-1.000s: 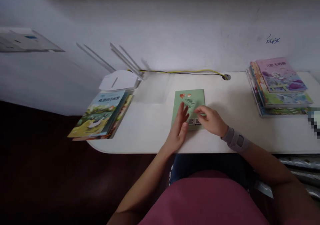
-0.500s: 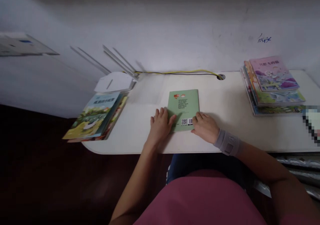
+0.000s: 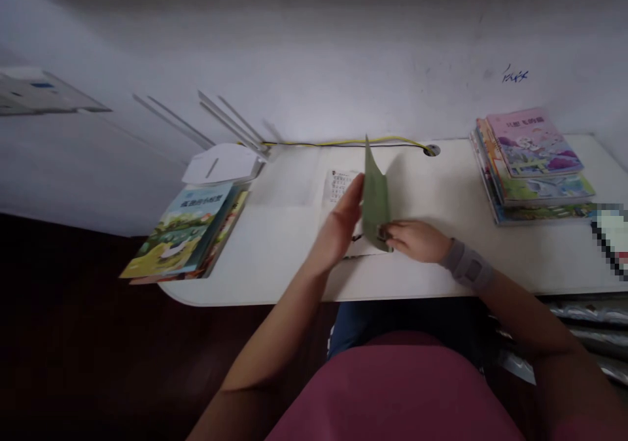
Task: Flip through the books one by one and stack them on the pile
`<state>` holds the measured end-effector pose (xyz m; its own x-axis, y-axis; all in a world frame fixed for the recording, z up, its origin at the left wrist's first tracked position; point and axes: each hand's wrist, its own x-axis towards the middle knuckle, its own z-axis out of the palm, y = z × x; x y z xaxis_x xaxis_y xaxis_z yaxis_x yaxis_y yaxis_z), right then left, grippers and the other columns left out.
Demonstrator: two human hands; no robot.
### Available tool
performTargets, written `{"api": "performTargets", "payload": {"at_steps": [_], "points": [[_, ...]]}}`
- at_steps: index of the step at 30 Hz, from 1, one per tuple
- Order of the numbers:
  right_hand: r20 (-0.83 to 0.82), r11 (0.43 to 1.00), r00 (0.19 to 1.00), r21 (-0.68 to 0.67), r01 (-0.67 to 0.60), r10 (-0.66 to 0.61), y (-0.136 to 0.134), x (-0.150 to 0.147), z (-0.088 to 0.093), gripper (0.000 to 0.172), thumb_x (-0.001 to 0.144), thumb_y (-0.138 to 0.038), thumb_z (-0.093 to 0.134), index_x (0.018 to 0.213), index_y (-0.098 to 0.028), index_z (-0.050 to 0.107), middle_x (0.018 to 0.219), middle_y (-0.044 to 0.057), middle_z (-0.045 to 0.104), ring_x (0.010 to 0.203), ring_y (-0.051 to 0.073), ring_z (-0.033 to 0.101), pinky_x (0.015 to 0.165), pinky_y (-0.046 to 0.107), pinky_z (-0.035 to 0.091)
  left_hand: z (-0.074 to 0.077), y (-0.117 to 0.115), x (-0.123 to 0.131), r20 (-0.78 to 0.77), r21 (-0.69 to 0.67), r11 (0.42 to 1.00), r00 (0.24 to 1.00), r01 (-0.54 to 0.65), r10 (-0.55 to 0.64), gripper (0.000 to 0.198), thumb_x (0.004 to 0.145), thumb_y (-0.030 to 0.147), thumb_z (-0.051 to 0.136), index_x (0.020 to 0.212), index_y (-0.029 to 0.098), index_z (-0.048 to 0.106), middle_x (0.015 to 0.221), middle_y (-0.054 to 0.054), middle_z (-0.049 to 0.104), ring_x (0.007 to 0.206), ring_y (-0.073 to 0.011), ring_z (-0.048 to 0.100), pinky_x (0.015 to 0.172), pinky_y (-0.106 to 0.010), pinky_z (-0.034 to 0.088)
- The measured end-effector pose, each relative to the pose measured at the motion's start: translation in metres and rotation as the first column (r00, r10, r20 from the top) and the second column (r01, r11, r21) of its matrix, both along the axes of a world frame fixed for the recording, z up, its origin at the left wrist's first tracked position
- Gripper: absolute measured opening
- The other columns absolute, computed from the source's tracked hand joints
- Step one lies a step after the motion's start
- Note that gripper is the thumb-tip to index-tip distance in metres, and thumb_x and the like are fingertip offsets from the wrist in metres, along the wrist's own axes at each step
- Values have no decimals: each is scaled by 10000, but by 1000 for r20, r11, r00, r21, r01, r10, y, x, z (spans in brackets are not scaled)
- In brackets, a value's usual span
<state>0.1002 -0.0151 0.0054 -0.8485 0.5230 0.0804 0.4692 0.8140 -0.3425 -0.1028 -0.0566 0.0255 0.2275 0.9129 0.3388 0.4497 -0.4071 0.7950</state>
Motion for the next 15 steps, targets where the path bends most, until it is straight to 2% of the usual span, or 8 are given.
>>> {"api": "performTargets", "payload": {"at_steps": [2, 5, 7, 9, 12, 15], "points": [[-60, 997, 995, -18, 75, -76, 13, 29, 1, 337, 941, -183, 383, 1185, -155, 614, 1161, 110, 678, 1091, 227, 629, 952, 384, 497, -1, 9, 28, -121, 37, 983, 977, 180, -174, 738, 943, 627, 86, 1537, 211, -49, 1616, -87, 28, 1473, -264, 106, 1166, -468, 235], [-80, 982, 980, 41, 185, -181, 22, 74, -3, 429, 888, -133, 379, 1276, -145, 561, 1273, 134, 619, 1192, 260, 573, 985, 442, 486, -12, 18, 58, -455, -28, 952, 844, 306, -285, 799, 924, 669, 192, 1540, 193, 10, 1610, -126, 8, 1473, -312, -1, 1162, -569, 135], [-59, 973, 976, 84, 215, -210, 21, 96, -9, 463, 883, -131, 373, 1318, -166, 530, 1307, 130, 596, 1229, 264, 547, 1003, 474, 475, -23, 21, 67, -615, -68, 954, 740, 293, -271, 792, 917, 671, 257, 1536, 203, 103, 1606, -136, 41, 1466, -356, -13, 1123, -654, 111], [-23, 968, 976, 126, 218, -217, 16, 108, -18, 452, 888, -141, 385, 1316, -153, 530, 1337, 151, 568, 1262, 274, 518, 1026, 490, 454, -33, 21, 70, -710, -64, 964, 666, 259, -226, 767, 913, 661, 305, 1526, 219, 173, 1601, -137, 80, 1461, -383, 15, 1092, -698, 120], [38, 953, 969, 194, 232, -244, 6, 113, -32, 398, 894, -168, 432, 1266, -106, 559, 1408, 212, 486, 1325, 311, 445, 1055, 506, 416, -43, 19, 69, -783, -31, 973, 600, 229, -166, 732, 908, 653, 345, 1511, 253, 235, 1594, -126, 143, 1454, -405, 76, 1061, -732, 144], [72, 928, 951, 254, 274, -300, -3, 110, -39, 389, 928, -207, 423, 1279, -92, 546, 1435, 242, 443, 1356, 327, 398, 1062, 520, 395, -46, 17, 66, -815, -19, 973, 560, 231, -149, 713, 905, 659, 345, 1499, 273, 269, 1584, -113, 204, 1447, -406, 131, 1056, -736, 155]]}}
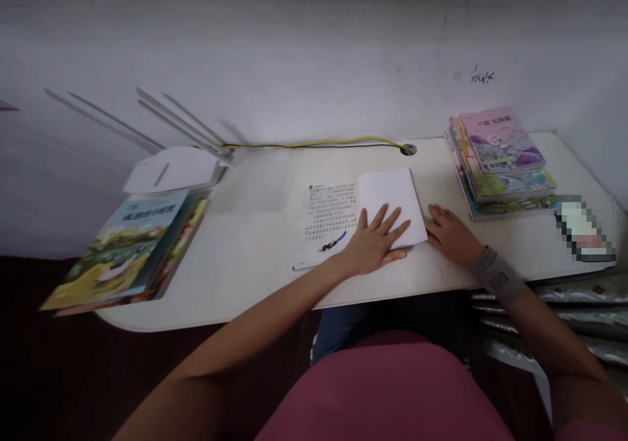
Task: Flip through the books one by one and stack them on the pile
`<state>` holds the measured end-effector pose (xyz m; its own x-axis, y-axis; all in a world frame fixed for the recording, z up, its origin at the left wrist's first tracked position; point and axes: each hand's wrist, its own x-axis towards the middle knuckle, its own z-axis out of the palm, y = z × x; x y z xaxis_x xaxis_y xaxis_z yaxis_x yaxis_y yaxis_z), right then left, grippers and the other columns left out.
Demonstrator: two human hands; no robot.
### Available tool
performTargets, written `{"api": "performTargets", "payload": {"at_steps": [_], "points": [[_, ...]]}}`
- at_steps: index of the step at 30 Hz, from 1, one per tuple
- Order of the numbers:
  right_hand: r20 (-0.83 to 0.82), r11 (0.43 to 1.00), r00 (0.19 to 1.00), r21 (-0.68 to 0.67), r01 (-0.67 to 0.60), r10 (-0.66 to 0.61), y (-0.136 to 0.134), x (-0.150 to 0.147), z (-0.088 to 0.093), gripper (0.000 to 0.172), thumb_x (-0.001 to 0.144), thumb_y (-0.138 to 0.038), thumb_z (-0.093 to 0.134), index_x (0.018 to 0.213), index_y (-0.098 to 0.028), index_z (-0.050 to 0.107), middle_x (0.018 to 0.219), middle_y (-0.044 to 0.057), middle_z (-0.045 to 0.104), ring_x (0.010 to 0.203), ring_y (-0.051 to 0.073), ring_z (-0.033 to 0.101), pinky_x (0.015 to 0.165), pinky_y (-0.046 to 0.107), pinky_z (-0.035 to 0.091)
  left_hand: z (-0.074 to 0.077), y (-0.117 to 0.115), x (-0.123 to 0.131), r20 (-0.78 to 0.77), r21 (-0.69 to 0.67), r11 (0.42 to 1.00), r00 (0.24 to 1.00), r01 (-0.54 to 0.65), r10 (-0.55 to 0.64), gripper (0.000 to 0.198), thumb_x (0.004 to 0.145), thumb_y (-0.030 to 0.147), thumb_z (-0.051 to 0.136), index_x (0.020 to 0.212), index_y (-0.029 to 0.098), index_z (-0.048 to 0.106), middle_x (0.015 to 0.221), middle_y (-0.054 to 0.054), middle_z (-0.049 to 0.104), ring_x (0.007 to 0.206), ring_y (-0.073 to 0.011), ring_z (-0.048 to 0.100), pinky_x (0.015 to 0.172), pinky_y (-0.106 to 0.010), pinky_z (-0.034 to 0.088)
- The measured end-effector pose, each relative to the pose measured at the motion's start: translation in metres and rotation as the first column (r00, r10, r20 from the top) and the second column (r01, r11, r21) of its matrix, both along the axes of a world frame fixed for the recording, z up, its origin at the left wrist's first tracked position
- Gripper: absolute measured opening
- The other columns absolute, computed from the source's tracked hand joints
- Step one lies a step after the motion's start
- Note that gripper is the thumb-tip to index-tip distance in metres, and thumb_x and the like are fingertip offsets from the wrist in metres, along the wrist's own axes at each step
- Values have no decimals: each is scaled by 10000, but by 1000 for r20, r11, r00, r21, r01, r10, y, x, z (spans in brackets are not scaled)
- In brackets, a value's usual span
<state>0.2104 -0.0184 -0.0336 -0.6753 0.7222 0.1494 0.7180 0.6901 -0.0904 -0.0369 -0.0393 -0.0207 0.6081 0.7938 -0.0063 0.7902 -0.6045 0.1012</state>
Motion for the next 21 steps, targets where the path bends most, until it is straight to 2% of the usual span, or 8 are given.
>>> {"api": "performTargets", "payload": {"at_steps": [4, 9, 15, 21], "points": [[-41, 996, 996, 30, 79, -78, -8, -6, -4, 417, 970, -263, 352, 1300, -79, 529, 1388, 243, 498, 1327, 303, 442, 1060, 508, 404, 0, -3, -5, -39, 13, 1000, 999, 12, -12, 688, 911, 663, 313, 1484, 282, 313, 1576, -102, 244, 1445, -392, 158, 1071, -715, 155], [-112, 985, 980, 16, 170, -167, -11, -14, -11, 520, 950, -367, 415, 1328, -17, 485, 1373, 264, 505, 1318, 330, 449, 1061, 523, 403, 1, -5, -8, -50, 11, 1000, 998, 23, -22, 695, 907, 665, 321, 1482, 274, 323, 1570, -112, 257, 1439, -403, 171, 1061, -720, 166], [-140, 977, 967, -47, 210, -214, -14, -16, -13, 500, 950, -313, 400, 1364, -40, 462, 1417, 233, 476, 1361, 300, 399, 1089, 519, 368, -1, -6, -15, -4, 23, 998, 998, 55, -55, 697, 894, 660, 380, 1477, 280, 336, 1559, -115, 285, 1434, -405, 189, 1074, -718, 138], [-100, 961, 955, -46, 274, -278, -18, -24, -13, 559, 950, -356, 406, 1342, 39, 460, 1427, 280, 439, 1374, 326, 371, 1108, 498, 336, -3, -8, -20, 1, 24, 998, 998, 56, -56, 706, 886, 668, 390, 1473, 280, 343, 1556, -118, 291, 1429, -412, 199, 1071, -722, 131]]}}
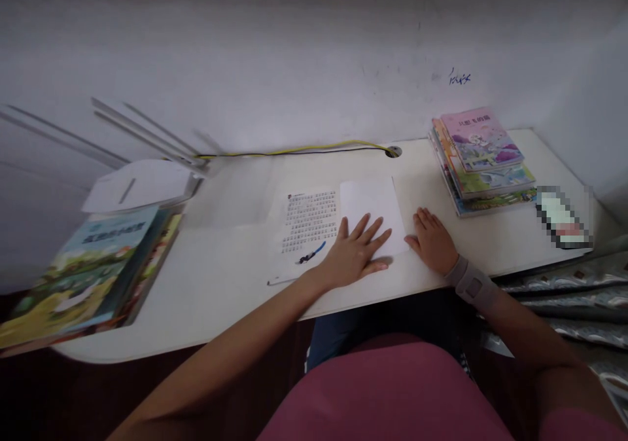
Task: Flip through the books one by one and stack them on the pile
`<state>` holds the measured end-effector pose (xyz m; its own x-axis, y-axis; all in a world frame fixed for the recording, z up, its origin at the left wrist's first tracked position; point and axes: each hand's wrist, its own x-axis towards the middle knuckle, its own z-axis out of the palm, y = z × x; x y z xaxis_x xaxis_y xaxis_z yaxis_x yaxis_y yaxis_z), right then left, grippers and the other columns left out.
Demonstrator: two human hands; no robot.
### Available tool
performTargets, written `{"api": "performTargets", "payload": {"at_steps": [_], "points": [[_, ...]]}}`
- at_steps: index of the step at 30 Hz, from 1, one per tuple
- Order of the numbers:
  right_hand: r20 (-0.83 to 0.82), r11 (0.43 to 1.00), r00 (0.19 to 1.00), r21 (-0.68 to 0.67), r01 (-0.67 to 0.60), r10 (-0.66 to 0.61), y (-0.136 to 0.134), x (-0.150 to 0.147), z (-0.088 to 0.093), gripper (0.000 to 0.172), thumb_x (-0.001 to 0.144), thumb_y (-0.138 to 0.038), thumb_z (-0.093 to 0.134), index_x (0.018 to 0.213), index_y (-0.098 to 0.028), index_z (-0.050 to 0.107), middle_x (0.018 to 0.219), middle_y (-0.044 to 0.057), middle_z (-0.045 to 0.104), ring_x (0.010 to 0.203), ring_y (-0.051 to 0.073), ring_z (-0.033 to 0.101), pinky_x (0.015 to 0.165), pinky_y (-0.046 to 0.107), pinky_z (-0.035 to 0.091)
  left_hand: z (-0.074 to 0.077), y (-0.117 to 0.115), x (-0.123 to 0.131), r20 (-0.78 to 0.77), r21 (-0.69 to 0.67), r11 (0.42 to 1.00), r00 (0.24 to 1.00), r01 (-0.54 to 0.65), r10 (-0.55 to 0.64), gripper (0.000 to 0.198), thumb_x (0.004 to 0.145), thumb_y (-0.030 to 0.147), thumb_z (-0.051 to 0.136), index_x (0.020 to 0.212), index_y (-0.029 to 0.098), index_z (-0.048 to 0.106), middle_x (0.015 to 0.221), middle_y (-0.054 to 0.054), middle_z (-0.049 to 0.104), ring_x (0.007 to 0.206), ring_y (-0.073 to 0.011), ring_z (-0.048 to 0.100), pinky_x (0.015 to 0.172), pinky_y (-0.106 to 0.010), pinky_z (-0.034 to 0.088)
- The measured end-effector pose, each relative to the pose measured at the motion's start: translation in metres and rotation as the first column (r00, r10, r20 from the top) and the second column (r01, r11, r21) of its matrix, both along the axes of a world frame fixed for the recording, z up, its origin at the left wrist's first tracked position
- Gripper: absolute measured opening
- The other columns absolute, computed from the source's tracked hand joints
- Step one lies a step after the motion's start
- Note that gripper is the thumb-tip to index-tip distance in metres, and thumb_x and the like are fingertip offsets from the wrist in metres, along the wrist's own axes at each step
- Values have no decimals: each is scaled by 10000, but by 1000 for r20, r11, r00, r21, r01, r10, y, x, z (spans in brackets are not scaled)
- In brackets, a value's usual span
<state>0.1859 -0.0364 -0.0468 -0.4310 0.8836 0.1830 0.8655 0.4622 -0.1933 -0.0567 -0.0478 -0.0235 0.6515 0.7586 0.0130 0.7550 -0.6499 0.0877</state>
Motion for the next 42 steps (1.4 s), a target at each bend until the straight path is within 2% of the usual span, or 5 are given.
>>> {"api": "performTargets", "payload": {"at_steps": [8, 13, 22, 33, 42], "points": [[-34, 1000, 999, 6, 15, -15, -1, -3, -5, 507, 961, -270, 315, 1350, 21, 460, 1440, 263, 431, 1384, 309, 357, 1102, 516, 341, 2, 0, 3, -14, -5, 1000, 1000, -6, 6, 699, 886, 662, 402, 1472, 286, 345, 1556, -121, 291, 1431, -407, 198, 1075, -717, 127], [-99, 1000, 995, -7, 20, -21, 1, -1, -7, 492, 953, -239, 289, 1385, -69, 454, 1448, 202, 452, 1383, 280, 368, 1098, 528, 347, 2, -1, 5, -19, -9, 1000, 1000, -10, 9, 714, 886, 668, 385, 1476, 269, 340, 1555, -135, 288, 1426, -421, 201, 1056, -733, 145], [-185, 998, 982, -47, 28, -36, 4, 1, -5, 503, 953, -230, 250, 1388, -104, 468, 1423, 176, 493, 1366, 252, 401, 1102, 519, 346, 1, 0, 18, -14, -21, 999, 1000, -27, 27, 761, 869, 688, 398, 1483, 243, 332, 1553, -158, 280, 1422, -446, 186, 1053, -744, 141], [57, 999, 998, -3, 42, -42, -3, -3, 3, 519, 970, -301, 326, 1383, -7, 433, 1474, 242, 394, 1402, 309, 323, 1118, 487, 303, 1, -7, 20, -28, -28, 1000, 1000, -8, 7, 791, 867, 720, 336, 1496, 241, 297, 1559, -154, 265, 1426, -435, 183, 1059, -727, 144], [45, 999, 998, 32, 42, -43, -3, -4, -1, 520, 971, -314, 327, 1385, -15, 428, 1469, 253, 394, 1386, 327, 349, 1099, 511, 321, 2, -8, 27, -18, -64, 998, 1000, -12, 11, 811, 860, 728, 339, 1492, 220, 310, 1558, -168, 258, 1424, -448, 178, 1064, -731, 136]]}}
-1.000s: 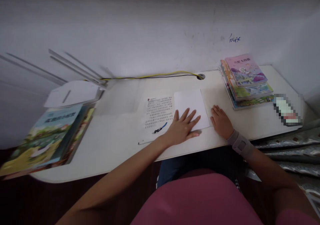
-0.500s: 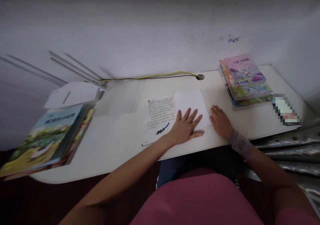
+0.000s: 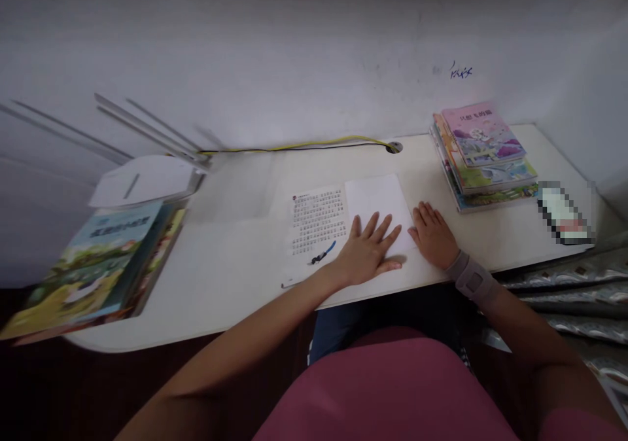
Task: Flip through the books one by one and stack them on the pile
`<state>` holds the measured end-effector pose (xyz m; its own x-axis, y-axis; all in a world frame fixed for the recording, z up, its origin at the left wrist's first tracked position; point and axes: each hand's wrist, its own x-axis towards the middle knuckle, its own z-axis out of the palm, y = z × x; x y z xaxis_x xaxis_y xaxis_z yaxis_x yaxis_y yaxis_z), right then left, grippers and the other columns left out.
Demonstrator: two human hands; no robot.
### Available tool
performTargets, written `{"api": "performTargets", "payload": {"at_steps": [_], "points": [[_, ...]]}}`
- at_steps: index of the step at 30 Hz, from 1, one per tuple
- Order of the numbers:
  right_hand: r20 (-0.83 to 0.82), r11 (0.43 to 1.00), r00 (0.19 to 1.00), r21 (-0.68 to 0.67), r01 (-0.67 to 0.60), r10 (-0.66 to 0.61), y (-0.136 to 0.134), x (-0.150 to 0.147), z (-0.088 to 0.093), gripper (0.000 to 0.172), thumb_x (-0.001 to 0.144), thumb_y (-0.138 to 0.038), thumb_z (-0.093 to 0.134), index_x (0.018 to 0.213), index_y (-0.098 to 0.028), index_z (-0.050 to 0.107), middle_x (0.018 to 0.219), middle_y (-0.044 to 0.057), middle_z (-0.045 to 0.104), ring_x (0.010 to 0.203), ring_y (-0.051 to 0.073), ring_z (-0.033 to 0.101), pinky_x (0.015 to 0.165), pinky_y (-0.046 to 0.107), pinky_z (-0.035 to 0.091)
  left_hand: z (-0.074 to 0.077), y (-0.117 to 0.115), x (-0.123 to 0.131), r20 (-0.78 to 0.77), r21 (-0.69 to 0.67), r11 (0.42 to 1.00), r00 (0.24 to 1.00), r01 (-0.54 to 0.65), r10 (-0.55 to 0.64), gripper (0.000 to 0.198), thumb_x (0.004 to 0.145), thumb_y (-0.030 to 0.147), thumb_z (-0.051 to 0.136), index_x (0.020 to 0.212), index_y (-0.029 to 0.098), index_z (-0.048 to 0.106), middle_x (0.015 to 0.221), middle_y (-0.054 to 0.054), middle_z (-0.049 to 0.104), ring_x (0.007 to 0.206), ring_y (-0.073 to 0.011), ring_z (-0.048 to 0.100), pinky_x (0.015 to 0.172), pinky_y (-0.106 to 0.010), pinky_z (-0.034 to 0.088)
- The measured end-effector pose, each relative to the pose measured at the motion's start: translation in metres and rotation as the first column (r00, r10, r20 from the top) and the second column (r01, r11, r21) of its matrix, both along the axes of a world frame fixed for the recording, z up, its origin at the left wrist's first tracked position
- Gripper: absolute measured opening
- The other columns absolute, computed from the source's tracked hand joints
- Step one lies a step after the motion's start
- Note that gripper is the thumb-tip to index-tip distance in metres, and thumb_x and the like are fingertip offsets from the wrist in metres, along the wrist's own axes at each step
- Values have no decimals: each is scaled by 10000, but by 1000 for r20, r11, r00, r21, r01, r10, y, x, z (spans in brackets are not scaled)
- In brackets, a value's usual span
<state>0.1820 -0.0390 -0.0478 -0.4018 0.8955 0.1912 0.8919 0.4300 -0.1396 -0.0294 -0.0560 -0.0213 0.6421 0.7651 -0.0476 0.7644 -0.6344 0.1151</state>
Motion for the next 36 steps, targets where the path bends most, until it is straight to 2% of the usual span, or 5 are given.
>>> {"api": "performTargets", "payload": {"at_steps": [3, 8, 20, 31, 36], "points": [[11, 1000, 1000, -5, 8, -8, 0, 0, 0, 521, 970, -308, 335, 1367, 12, 440, 1463, 264, 398, 1385, 329, 350, 1108, 490, 312, 2, 0, 3, -5, -5, 1000, 1000, -4, 4, 822, 859, 728, 338, 1492, 205, 311, 1557, -173, 257, 1424, -449, 176, 1070, -727, 137], [-8, 1000, 1000, 7, -6, 6, 0, 1, -2, 512, 972, -317, 332, 1380, -25, 430, 1468, 254, 396, 1393, 320, 338, 1099, 515, 315, 2, -1, 2, 7, -6, 1000, 1000, 17, -17, 840, 850, 745, 327, 1496, 210, 297, 1559, -166, 255, 1427, -447, 162, 1070, -729, 135], [17, 1000, 1000, 4, -12, 12, 1, 1, -3, 543, 978, -343, 301, 1389, -9, 420, 1470, 255, 391, 1391, 323, 340, 1103, 507, 309, 4, 4, 3, -21, -19, 998, 998, 56, -56, 814, 874, 723, 304, 1498, 201, 286, 1562, -165, 246, 1430, -428, 178, 1071, -719, 149], [-2, 1000, 1000, -14, -22, 22, 1, 1, -4, 571, 984, -370, 273, 1389, 8, 413, 1477, 266, 373, 1398, 333, 324, 1111, 521, 301, 2, 9, 11, 1, -40, 996, 997, 83, -83, 840, 869, 738, 279, 1498, 183, 282, 1570, -174, 216, 1438, -424, 149, 1080, -714, 100], [-93, 993, 990, -43, -107, 102, 9, 18, 3, 595, 977, -405, 291, 1397, 3, 399, 1481, 254, 375, 1412, 312, 301, 1126, 494, 309, 9, 12, 2, 47, -60, 996, 997, 70, -67, 808, 913, 690, 192, 1527, 166, 162, 1583, -156, 181, 1459, -350, 134, 1128, -627, 133]]}}
